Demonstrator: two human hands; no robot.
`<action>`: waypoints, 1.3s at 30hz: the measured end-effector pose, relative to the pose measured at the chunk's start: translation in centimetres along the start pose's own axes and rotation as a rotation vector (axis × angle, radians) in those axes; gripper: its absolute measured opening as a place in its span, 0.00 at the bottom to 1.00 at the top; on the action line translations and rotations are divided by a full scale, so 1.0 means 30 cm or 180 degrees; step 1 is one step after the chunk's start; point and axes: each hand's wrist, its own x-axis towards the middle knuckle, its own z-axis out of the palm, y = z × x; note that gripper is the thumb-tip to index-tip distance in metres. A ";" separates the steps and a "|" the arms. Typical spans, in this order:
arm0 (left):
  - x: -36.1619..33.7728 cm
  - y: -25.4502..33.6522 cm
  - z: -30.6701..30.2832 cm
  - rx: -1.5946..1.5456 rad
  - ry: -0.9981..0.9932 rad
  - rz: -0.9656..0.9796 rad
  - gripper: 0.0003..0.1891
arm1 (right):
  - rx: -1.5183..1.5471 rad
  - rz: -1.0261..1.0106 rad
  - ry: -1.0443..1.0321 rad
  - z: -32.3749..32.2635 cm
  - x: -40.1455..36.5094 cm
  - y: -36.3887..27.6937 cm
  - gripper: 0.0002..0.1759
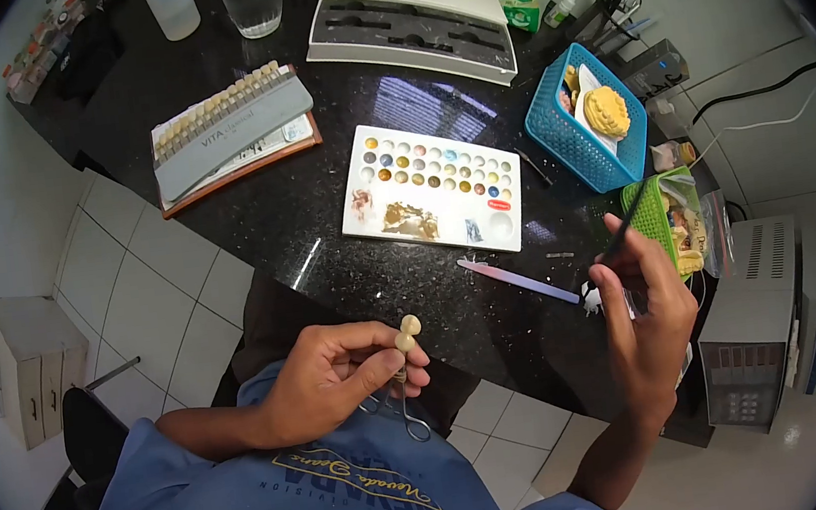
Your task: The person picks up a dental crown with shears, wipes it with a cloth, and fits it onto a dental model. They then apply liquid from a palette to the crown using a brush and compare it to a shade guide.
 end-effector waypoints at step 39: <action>-0.124 0.187 -0.423 0.0183 0.1481 0.1833 0.10 | 0.0577 -0.2683 -0.1354 0.568 0.558 -0.588 0.12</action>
